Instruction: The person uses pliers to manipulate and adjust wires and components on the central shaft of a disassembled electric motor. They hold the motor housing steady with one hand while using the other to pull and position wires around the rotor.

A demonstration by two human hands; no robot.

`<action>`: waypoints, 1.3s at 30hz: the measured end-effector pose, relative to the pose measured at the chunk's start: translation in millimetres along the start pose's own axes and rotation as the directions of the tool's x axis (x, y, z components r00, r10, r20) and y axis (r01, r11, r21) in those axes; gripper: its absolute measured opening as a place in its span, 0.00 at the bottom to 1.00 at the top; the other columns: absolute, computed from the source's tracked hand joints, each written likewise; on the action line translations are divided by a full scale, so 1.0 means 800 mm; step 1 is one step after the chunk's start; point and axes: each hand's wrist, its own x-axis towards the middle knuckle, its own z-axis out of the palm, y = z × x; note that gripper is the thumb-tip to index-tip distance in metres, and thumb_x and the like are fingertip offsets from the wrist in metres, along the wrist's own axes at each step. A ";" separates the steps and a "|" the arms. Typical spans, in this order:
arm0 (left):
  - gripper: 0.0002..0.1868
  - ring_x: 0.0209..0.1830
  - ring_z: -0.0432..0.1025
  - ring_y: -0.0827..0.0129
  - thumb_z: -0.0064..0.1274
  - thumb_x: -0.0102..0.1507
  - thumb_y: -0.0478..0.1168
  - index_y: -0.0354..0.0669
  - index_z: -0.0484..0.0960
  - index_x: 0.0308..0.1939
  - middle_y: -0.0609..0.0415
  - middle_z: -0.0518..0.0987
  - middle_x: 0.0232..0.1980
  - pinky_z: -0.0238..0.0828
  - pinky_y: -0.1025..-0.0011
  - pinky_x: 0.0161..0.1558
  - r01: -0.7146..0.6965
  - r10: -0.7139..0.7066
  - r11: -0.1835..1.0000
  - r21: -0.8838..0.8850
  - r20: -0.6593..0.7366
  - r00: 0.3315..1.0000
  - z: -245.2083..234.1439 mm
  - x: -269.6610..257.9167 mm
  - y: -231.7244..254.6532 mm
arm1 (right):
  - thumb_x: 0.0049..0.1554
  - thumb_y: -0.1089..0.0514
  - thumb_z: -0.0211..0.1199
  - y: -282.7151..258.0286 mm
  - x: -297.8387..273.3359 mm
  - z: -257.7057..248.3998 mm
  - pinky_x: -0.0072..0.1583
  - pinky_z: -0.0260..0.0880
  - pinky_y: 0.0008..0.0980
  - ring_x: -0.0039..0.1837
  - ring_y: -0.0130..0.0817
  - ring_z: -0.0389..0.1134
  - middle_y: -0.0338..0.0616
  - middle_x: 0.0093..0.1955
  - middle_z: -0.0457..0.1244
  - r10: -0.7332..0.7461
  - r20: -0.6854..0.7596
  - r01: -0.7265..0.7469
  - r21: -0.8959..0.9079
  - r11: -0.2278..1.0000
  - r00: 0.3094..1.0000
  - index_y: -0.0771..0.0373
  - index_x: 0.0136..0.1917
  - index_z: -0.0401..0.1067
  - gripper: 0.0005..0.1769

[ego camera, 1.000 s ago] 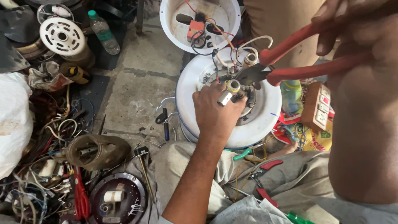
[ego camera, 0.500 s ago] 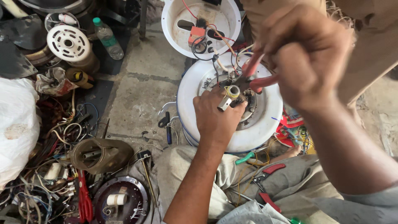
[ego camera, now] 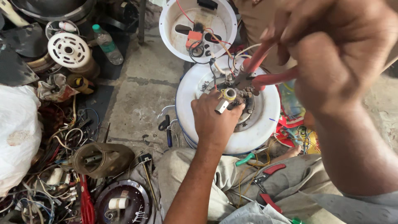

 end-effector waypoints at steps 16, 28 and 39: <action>0.18 0.41 0.76 0.58 0.74 0.47 0.46 0.50 0.84 0.37 0.58 0.84 0.41 0.64 0.55 0.44 -0.056 0.055 0.998 -0.022 -0.017 0.998 -0.006 0.002 0.004 | 0.60 0.73 0.43 0.003 0.000 -0.002 0.66 0.77 0.33 0.59 0.35 0.69 0.51 0.59 0.63 0.118 0.172 -0.120 0.002 0.993 0.978 0.74 0.61 0.63 0.18; 0.20 0.39 0.76 0.57 0.74 0.47 0.47 0.48 0.85 0.39 0.56 0.84 0.40 0.64 0.54 0.43 -0.002 0.001 1.000 0.029 0.054 0.999 -0.010 0.007 0.009 | 0.60 0.72 0.43 -0.001 0.002 0.011 0.60 0.74 0.31 0.56 0.31 0.66 0.47 0.56 0.64 0.134 0.138 -0.131 -0.029 0.991 0.981 0.73 0.60 0.66 0.16; 0.17 0.38 0.77 0.56 0.73 0.48 0.47 0.48 0.85 0.37 0.55 0.84 0.38 0.65 0.53 0.42 0.028 -0.030 0.999 0.029 0.083 0.996 -0.013 0.009 0.011 | 0.58 0.70 0.43 -0.002 0.000 0.029 0.59 0.77 0.32 0.55 0.30 0.67 0.44 0.53 0.63 0.163 0.000 -0.163 -0.061 0.985 0.987 0.71 0.60 0.66 0.18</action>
